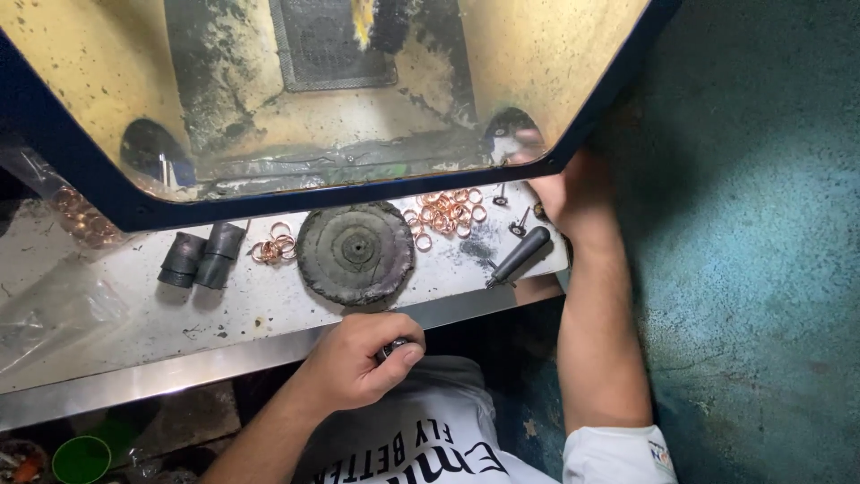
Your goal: Polishing small metal rings and jewelry components using a stationary polishing machine and a handheld rotary tool.
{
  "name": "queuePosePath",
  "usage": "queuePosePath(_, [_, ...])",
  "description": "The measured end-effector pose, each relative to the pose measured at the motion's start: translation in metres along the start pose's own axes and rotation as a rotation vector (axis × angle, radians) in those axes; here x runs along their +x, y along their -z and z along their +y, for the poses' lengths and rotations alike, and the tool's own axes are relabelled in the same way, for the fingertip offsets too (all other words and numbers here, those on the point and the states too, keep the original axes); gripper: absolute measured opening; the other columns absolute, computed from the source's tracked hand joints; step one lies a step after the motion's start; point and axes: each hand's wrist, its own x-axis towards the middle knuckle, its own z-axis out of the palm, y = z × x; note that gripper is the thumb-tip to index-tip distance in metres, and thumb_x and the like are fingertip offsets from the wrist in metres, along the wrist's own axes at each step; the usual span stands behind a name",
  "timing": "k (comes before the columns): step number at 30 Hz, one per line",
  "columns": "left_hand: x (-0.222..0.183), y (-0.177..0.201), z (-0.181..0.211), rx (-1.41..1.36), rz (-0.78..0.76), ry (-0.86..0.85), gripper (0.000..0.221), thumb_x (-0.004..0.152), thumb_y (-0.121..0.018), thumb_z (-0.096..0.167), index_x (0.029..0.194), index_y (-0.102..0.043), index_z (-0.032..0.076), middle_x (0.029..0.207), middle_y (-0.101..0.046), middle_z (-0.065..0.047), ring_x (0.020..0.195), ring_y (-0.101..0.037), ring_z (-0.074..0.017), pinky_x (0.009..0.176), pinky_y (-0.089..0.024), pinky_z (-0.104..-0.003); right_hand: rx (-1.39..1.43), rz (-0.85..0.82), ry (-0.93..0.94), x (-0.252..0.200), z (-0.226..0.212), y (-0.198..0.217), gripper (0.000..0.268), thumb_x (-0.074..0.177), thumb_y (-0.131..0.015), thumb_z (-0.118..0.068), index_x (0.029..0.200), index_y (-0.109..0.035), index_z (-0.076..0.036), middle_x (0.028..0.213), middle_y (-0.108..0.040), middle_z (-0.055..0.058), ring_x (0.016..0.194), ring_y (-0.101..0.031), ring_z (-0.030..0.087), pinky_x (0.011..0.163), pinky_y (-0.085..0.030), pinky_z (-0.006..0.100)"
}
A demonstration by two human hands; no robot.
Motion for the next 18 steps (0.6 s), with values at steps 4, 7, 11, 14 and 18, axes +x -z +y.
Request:
queuePosePath(4, [0.002, 0.002, 0.003, -0.004, -0.009, -0.003, 0.033, 0.103, -0.046, 0.033, 0.091, -0.067, 0.011, 0.08, -0.07, 0.0, 0.067, -0.067, -0.0183, 0.06, -0.05, -0.031, 0.194, 0.064, -0.226, -0.028, -0.017, 0.01, 0.029, 0.083, -0.069, -0.016, 0.112, -0.07, -0.01, 0.072, -0.054, -0.003, 0.068, -0.048, 0.009, 0.063, -0.038, 0.024])
queuePosePath(7, [0.004, 0.003, 0.005, -0.041, -0.021, 0.011, 0.035, 0.104, -0.046, 0.034, 0.089, -0.067, 0.01, 0.077, -0.068, 0.0, 0.064, -0.065, -0.0163, 0.058, -0.049, -0.03, 0.225, 0.15, -0.045, -0.048, 0.0, 0.005, 0.015, 0.091, -0.071, -0.007, 0.09, -0.056, -0.005, 0.085, -0.065, 0.004, 0.08, -0.062, 0.011, 0.067, -0.047, 0.025])
queuePosePath(11, [0.004, 0.002, 0.005, -0.047, -0.016, 0.001, 0.031, 0.103, -0.047, 0.031, 0.088, -0.066, 0.01, 0.075, -0.066, 0.0, 0.063, -0.062, -0.0165, 0.058, -0.048, -0.03, 0.498, 0.159, -0.167, -0.067, -0.005, 0.012, 0.034, 0.086, -0.083, -0.007, 0.109, -0.059, -0.007, 0.094, -0.074, 0.006, 0.089, -0.072, 0.012, 0.079, -0.056, 0.022])
queuePosePath(14, [0.003, 0.002, 0.004, -0.053, -0.007, -0.012, 0.031, 0.103, -0.047, 0.031, 0.088, -0.065, 0.01, 0.075, -0.065, 0.0, 0.062, -0.062, -0.0165, 0.059, -0.048, -0.03, 0.563, 0.15, -0.19, -0.077, -0.005, 0.016, 0.035, 0.084, -0.083, -0.004, 0.107, -0.057, -0.008, 0.091, -0.072, 0.008, 0.086, -0.07, 0.012, 0.078, -0.058, 0.023])
queuePosePath(18, [0.003, 0.002, 0.005, -0.051, -0.01, -0.009, 0.032, 0.103, -0.047, 0.031, 0.088, -0.065, 0.01, 0.075, -0.065, 0.0, 0.063, -0.061, -0.0168, 0.059, -0.048, -0.03, 0.644, 0.138, -0.14, -0.088, -0.006, 0.022, 0.035, 0.084, -0.082, -0.002, 0.103, -0.054, -0.011, 0.09, -0.07, 0.006, 0.084, -0.07, 0.01, 0.079, -0.057, 0.021])
